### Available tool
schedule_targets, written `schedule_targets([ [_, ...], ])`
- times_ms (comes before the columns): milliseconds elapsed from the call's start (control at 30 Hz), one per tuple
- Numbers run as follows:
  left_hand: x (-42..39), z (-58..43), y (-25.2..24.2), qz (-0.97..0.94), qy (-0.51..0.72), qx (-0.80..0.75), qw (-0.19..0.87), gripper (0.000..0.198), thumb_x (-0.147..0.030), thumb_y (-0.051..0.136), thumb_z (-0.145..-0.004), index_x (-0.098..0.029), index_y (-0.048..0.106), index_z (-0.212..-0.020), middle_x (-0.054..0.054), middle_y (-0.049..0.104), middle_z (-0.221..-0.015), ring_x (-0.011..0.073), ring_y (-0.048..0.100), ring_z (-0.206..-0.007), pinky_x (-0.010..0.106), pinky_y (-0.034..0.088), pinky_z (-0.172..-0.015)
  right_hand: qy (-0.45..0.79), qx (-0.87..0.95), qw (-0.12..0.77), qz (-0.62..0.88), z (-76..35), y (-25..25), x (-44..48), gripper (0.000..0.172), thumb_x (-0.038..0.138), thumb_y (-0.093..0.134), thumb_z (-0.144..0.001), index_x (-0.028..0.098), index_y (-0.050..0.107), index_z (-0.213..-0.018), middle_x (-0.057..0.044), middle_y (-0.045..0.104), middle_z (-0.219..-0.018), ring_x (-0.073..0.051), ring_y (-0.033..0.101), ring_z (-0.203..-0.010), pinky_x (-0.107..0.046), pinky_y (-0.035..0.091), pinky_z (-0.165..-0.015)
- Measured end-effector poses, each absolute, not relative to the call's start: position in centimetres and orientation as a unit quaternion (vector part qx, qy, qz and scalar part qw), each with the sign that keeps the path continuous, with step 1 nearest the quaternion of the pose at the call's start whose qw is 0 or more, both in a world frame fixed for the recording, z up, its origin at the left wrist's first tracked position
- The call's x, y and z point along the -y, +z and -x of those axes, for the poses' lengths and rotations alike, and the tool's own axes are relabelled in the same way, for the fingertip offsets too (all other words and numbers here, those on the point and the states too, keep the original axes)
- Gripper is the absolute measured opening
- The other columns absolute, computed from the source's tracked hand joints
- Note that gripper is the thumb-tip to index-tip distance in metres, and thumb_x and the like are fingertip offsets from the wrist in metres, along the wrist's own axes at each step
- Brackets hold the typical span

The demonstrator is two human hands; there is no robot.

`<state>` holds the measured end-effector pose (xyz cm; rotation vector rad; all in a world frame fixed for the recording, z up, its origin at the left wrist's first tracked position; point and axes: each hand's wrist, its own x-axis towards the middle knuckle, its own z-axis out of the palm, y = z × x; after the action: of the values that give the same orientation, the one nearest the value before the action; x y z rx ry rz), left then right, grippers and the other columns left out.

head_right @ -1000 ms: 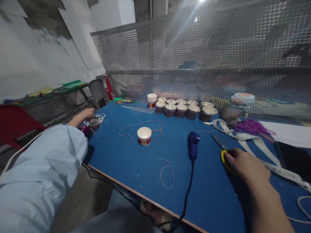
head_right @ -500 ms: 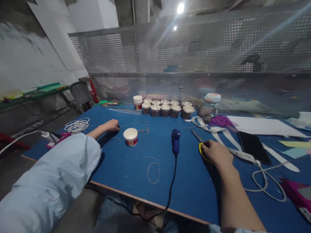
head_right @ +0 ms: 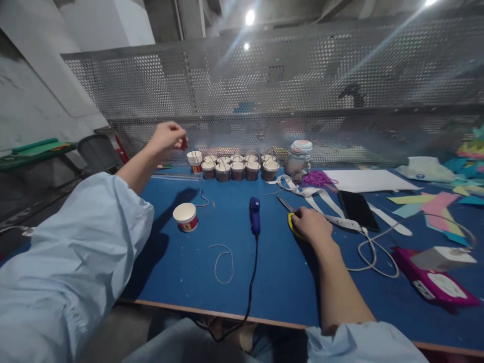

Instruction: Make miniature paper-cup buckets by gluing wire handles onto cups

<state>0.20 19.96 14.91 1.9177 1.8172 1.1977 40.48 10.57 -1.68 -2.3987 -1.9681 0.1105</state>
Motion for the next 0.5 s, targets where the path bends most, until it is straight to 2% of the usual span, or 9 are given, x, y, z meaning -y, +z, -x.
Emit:
schedule_targets([
  [67, -20.4, -1.6, 16.2, -0.646, 0.506, -0.553, 0.143, 0.015, -0.015, 0.043, -0.084, -0.015, 0.054, -0.094, 0.003, 0.065, -0.078, 0.0093, 0.065, -0.064, 0.022, 0.056, -0.063, 0.031, 0.635, 0.018, 0.772, -40.4, -1.7, -10.5, 0.041, 0.045, 0.041, -0.090, 0.021, 0.066, -0.112, -0.015, 0.067, -0.114, -0.033, 0.064, -0.102, -0.037, 0.048, -0.075],
  [133, -20.4, -2.5, 15.8, -0.643, 0.534, -0.524, 0.165, 0.017, -0.013, 0.043, -0.083, -0.015, 0.053, -0.096, 0.004, 0.065, -0.080, 0.0093, 0.066, -0.064, 0.025, 0.057, -0.068, 0.029, 0.636, 0.017, 0.771, -40.4, -1.7, -10.5, 0.042, 0.044, 0.042, -0.090, 0.020, 0.066, -0.113, -0.016, 0.067, -0.114, -0.033, 0.064, -0.102, -0.037, 0.048, -0.074],
  [233, -20.0, -2.7, 12.6, -0.669, 0.439, -0.574, 0.174, 0.022, -0.013, 0.043, -0.084, -0.014, 0.055, -0.103, 0.006, 0.068, -0.086, 0.0119, 0.067, -0.071, 0.030, 0.056, -0.073, 0.030, 0.637, 0.017, 0.770, -40.3, -1.6, -10.4, 0.042, 0.044, 0.042, -0.089, 0.020, 0.066, -0.114, -0.016, 0.067, -0.114, -0.033, 0.064, -0.102, -0.038, 0.048, -0.074],
  [333, -19.2, -1.8, 8.6, -0.692, 0.332, -0.605, 0.211, 0.024, -0.009, 0.060, -0.071, -0.011, 0.064, -0.095, 0.009, 0.071, -0.082, 0.0175, 0.068, -0.071, 0.033, 0.056, -0.071, 0.035, 0.634, 0.019, 0.772, -40.3, -1.5, -10.4, 0.041, 0.044, 0.042, -0.089, 0.020, 0.066, -0.114, -0.016, 0.067, -0.116, -0.033, 0.063, -0.103, -0.038, 0.048, -0.075],
  [400, -18.7, -0.7, 6.6, -0.704, 0.271, -0.618, 0.222, 0.028, -0.008, 0.064, -0.066, -0.012, 0.069, -0.093, 0.009, 0.072, -0.091, 0.0196, 0.068, -0.078, 0.032, 0.055, -0.072, 0.039, 0.632, 0.021, 0.774, -40.2, -1.4, -10.4, 0.041, 0.044, 0.043, -0.089, 0.021, 0.066, -0.113, -0.015, 0.067, -0.116, -0.032, 0.063, -0.103, -0.037, 0.048, -0.075],
  [500, -18.0, 1.2, 5.2, -0.708, 0.223, -0.640, 0.200, 0.024, -0.017, 0.057, -0.074, -0.012, 0.072, -0.092, 0.010, 0.073, -0.095, 0.0223, 0.067, -0.087, 0.032, 0.053, -0.076, 0.046, 0.631, 0.022, 0.774, -40.2, -1.3, -10.4, 0.040, 0.044, 0.042, -0.090, 0.021, 0.067, -0.111, -0.015, 0.067, -0.116, -0.032, 0.063, -0.104, -0.037, 0.048, -0.075],
])
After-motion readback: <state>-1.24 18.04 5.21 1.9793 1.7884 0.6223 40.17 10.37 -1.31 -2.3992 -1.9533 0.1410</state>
